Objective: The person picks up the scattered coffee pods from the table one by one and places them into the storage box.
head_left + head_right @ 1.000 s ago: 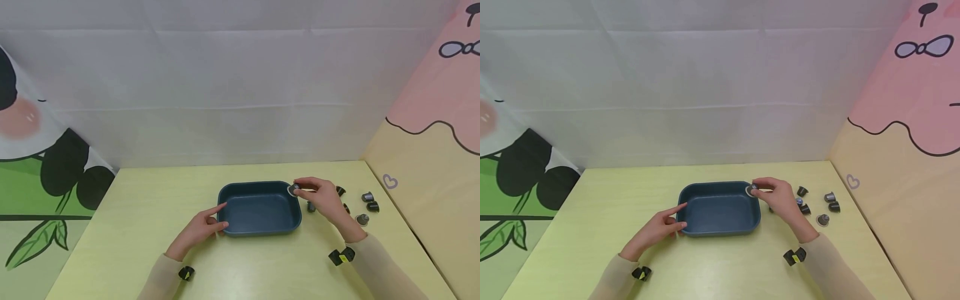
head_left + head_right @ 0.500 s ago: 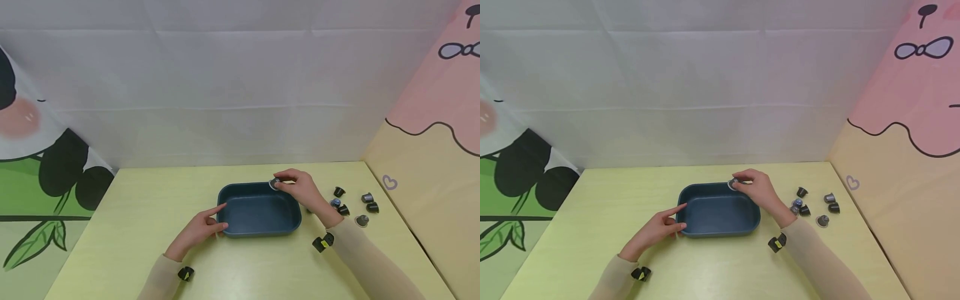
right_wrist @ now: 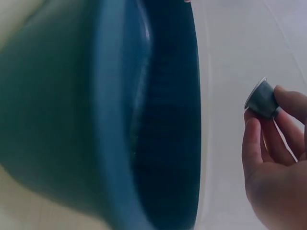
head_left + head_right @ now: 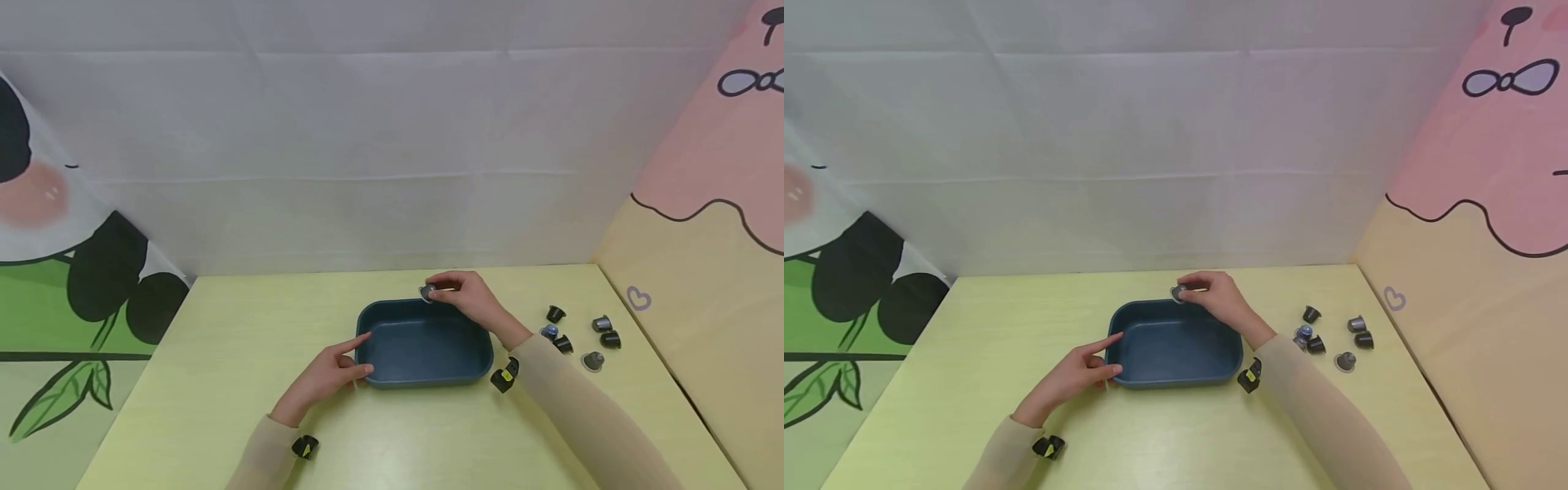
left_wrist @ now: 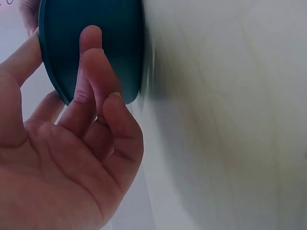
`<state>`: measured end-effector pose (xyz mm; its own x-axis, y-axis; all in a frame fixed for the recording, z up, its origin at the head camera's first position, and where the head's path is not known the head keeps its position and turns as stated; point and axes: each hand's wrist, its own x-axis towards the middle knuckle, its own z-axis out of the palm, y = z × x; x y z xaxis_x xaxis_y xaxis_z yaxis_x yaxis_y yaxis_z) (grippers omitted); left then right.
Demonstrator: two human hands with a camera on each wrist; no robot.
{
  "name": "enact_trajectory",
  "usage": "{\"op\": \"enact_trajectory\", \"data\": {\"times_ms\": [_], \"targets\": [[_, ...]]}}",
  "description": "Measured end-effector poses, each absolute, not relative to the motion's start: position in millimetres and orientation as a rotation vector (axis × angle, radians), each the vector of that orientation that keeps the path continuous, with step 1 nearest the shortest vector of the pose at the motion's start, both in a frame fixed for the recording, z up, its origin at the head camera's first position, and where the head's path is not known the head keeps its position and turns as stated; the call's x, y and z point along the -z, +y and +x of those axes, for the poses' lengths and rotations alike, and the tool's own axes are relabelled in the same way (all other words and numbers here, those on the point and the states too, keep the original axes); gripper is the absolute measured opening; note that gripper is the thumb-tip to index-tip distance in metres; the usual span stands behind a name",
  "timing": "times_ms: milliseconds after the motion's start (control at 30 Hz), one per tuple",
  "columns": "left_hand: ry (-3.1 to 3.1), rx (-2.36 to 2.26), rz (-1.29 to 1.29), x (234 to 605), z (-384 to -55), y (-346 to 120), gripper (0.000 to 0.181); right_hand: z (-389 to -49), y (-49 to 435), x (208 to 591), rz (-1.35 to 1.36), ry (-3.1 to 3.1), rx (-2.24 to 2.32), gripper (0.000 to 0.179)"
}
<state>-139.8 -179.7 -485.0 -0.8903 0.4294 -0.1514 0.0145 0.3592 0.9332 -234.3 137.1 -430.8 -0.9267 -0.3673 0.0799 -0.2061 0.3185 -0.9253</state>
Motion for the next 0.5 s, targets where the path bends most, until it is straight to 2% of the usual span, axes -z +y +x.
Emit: {"op": "enact_trajectory", "data": {"times_ms": [500], "targets": [[2.249,-1.527,0.410,485.6,-142.6,-179.1,0.069,-262.2,106.5,430.7,-0.683,2.289,1.636,0.030]]}}
